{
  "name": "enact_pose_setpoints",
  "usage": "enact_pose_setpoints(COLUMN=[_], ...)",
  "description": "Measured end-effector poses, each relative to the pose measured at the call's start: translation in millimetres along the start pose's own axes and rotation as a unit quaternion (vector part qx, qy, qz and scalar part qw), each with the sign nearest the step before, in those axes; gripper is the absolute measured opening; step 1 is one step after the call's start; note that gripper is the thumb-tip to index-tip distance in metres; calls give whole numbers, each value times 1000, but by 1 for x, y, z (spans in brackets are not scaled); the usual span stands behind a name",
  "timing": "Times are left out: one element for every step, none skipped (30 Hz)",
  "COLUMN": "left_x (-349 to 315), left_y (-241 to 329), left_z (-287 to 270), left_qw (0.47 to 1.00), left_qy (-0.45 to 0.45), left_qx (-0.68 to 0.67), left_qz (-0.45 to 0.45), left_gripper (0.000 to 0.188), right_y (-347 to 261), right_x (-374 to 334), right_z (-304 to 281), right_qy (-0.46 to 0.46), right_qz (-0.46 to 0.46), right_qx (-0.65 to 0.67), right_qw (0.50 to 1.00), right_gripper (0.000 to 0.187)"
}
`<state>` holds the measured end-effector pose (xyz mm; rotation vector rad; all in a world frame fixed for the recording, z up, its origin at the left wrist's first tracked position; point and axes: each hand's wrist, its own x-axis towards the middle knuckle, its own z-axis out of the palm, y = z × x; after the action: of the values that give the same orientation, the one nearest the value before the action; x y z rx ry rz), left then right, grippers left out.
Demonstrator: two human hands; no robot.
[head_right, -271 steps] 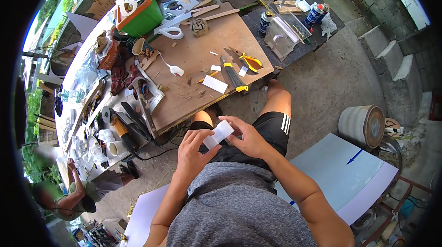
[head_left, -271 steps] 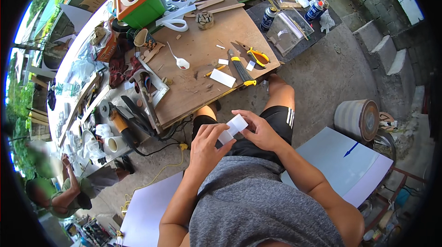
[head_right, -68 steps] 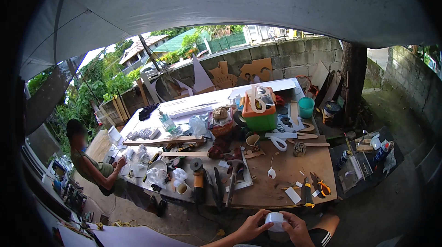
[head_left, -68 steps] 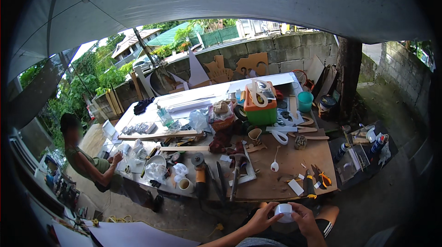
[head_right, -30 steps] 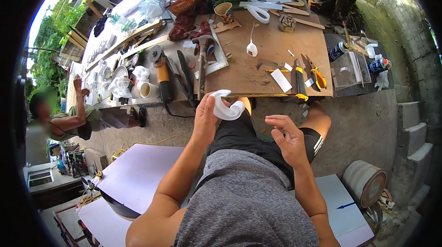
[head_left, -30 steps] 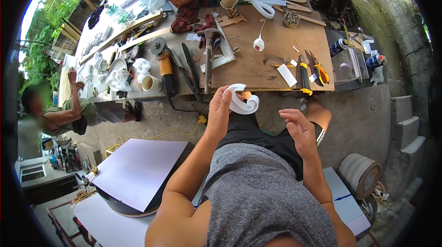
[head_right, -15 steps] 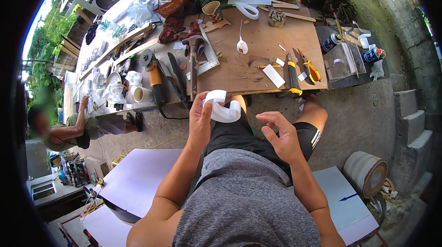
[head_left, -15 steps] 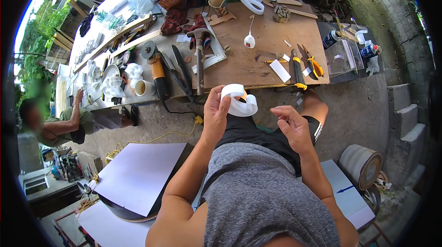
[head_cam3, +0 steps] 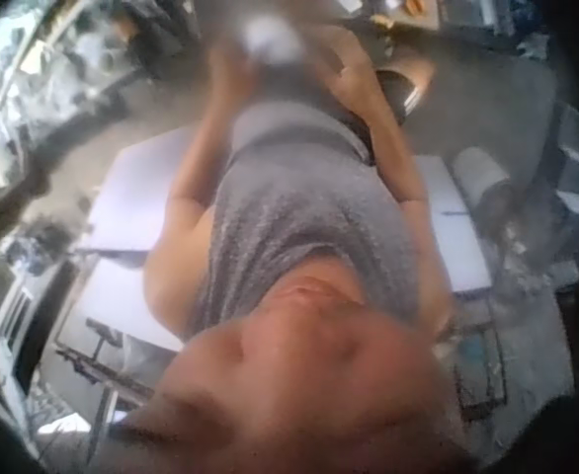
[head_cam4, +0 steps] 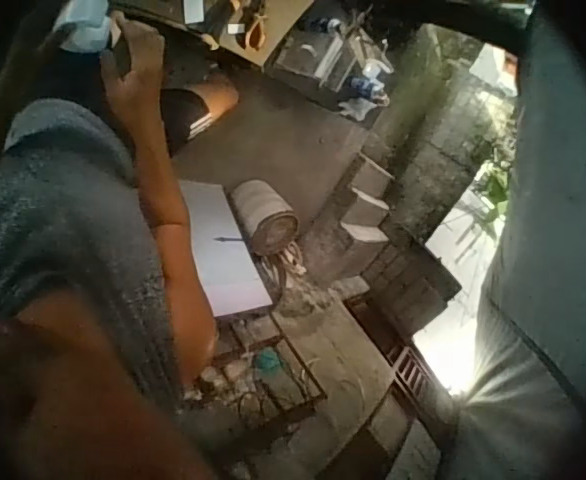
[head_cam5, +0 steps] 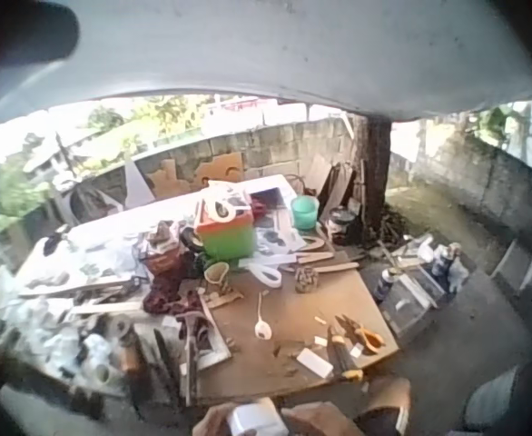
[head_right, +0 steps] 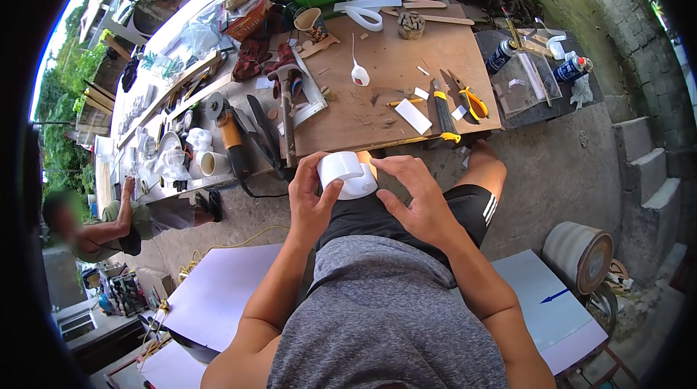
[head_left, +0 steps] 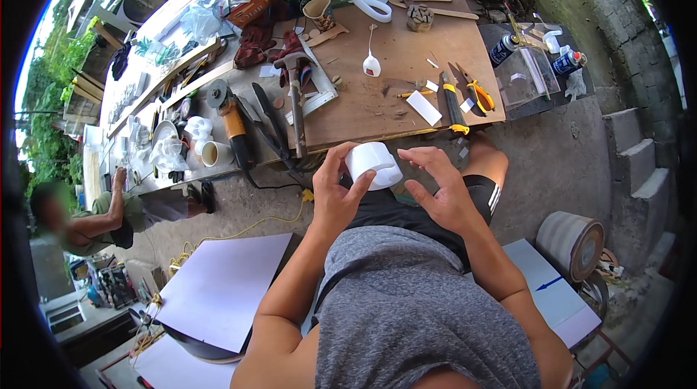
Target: The person is assembling white acrylic or PVC letters/shapes, likely for signage, using glue and small components.
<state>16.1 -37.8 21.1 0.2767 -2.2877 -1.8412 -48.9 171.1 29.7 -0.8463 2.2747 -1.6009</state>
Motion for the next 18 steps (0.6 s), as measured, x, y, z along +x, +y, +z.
enact_pose_setpoints(left_x=[0,0,0,0,0,0,0,0,0,-1,-1,-1,-2,-2,-2,-2,-2,-2], left_y=[0,0,-2,-3,-5,-7,-8,-10,-11,-10,-9,-8,-8,-7,-7,-6,-3,-2], left_z=[0,0,0,0,0,1,2,2,3,3,3,3,3,3,3,3,3,3], left_qw=[1000,1000,999,999,998,997,997,996,994,995,994,994,994,992,989,989,986,982], left_qy=[-2,-5,-7,-9,-10,-11,-14,-4,6,5,-4,-13,-13,-18,-23,-24,-23,-21], left_qx=[0,19,39,39,48,57,56,64,72,72,76,81,81,95,110,109,127,145], left_qz=[0,13,25,25,41,57,57,67,76,76,74,73,73,85,96,96,107,119], left_gripper=[38,39,40,40,41,42,42,46,50,50,47,44,44,46,49,49,50,52], right_y=[-1,-1,-1,-2,-2,-3,-3,-4,-4,-4,-5,-5,-5,-4,-4,-4,-4,-5], right_x=[1,1,2,3,5,6,7,8,9,9,9,9,9,9,8,8,7,7], right_z=[1,2,3,3,3,2,2,2,2,1,0,-1,-1,-2,-2,-1,0,1], right_qy=[2,0,-2,-1,1,2,4,6,6,7,-1,-10,-9,-5,0,1,14,27], right_qz=[1,-1,-4,-3,-14,-25,-23,-35,-48,-47,-41,-35,-34,-45,-55,-53,-59,-64], right_qx=[0,-3,-5,-5,-10,-16,-16,-23,-30,-30,-31,-32,-32,-42,-52,-52,-48,-44], right_qw=[1000,1000,1000,1000,1000,1000,1000,999,998,998,999,999,999,998,997,997,997,997], right_gripper=[45,47,49,49,49,50,50,50,50,50,48,47,47,46,45,45,48,51])
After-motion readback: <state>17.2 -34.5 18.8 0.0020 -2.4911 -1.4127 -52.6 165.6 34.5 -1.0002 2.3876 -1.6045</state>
